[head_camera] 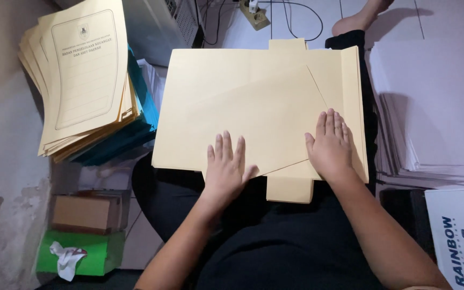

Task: The person sits on the floor and repeatedly folds large beige file folders in half. They smooth the creases with their hands and stack the folded folders on their lap.

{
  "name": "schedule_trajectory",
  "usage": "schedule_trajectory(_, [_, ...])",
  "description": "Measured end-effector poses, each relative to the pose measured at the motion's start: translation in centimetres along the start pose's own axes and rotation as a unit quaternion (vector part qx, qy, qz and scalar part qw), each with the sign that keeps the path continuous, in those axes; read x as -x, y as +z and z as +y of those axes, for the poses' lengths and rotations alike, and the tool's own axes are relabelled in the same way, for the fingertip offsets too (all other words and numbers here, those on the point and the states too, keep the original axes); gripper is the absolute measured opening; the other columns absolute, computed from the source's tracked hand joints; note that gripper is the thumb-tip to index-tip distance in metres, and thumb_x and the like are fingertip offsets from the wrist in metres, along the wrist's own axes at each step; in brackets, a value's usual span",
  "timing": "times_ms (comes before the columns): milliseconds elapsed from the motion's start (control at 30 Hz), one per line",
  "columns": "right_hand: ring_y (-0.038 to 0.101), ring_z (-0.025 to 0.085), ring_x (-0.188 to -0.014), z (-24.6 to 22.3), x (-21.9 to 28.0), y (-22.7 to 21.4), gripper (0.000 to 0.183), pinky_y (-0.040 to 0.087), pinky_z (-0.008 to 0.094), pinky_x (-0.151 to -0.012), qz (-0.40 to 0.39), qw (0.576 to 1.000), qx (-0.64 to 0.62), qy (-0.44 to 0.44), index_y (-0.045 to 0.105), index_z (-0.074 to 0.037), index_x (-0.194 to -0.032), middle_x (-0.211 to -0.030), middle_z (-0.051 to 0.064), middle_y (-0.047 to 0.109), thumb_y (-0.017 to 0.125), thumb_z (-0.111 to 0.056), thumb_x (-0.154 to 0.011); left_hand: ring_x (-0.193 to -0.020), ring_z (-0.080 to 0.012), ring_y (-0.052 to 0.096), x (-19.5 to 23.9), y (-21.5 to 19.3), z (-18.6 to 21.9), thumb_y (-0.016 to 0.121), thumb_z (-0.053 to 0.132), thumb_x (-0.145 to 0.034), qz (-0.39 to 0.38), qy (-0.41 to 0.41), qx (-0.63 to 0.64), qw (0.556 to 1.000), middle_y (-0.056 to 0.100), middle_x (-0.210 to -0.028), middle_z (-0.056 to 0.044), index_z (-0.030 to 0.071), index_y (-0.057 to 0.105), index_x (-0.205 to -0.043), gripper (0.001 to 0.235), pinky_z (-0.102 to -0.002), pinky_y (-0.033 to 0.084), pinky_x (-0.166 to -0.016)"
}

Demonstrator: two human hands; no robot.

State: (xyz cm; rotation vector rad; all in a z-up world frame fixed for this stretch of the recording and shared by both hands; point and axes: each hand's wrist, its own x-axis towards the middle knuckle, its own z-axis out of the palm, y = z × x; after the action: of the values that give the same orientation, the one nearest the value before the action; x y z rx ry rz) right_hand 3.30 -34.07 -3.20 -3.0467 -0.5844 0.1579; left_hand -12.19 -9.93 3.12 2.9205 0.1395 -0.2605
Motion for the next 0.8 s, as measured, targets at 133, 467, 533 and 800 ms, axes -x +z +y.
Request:
schedule_trajectory(133, [0.025,0.039,-0.156,-4.3,0.8,0.2,0.075,0.018,0.051,-0.126,0.045,0.998,0.018,-0.036,0.034,0.004,-0.159,-0.166,0.027,0.031,0.04,-0.048,-0.105,-0.152,-0.0503,0.021,1.5,1.1,-1.0,0.08,0.053,-0.082,-0.047,0.008,-0.046,0.998,0.018,-0.164,-0.034,0.012,0.019,-0.165,0.111,-0.063,0.024,-0.118])
schedule_trajectory(467, [0.013,0.036,-0.159,0.3,-1.2,-2.1,0.079,0.009,0.049,-0.128,0.024,0.994,-0.08,-0.071,0.018,-0.002,-0.164,-0.171,0.022,0.017,0.024,-0.058,-0.108,-0.148,-0.0474,0.034,1.9,1.1,-2.0,0.057,0.011,-0.097,-0.055,0.009,-0.04,0.998,0.03,-0.16,-0.033,0.007,0.036,-0.158,0.065,-0.065,0.038,-0.108])
schedule_trajectory(533, [0.007,0.034,-0.16,1.6,-0.7,-2.7,0.076,0.003,0.047,-0.129,0.009,0.983,-0.18,-0.042,0.011,-0.003,-0.165,-0.172,0.02,0.011,0.022,-0.054,-0.109,-0.146,-0.0482,0.038,2.6,0.8,-1.9,0.052,0.009,-0.098,-0.028,0.003,-0.035,0.999,0.035,-0.157,-0.035,0.0,0.038,-0.156,0.06,-0.067,0.038,-0.107])
schedule_trajectory(800, [0.019,0.033,-0.159,1.9,1.5,-3.0,0.043,0.014,0.043,-0.135,0.376,0.698,-0.599,-0.106,0.022,-0.002,-0.155,-0.167,0.026,0.021,0.028,-0.026,-0.121,-0.138,-0.033,0.053,6.2,-4.8,-3.6,0.04,0.004,-0.092,0.133,0.081,0.222,0.962,0.054,-0.151,-0.019,0.013,0.045,-0.15,0.059,-0.047,0.05,-0.096])
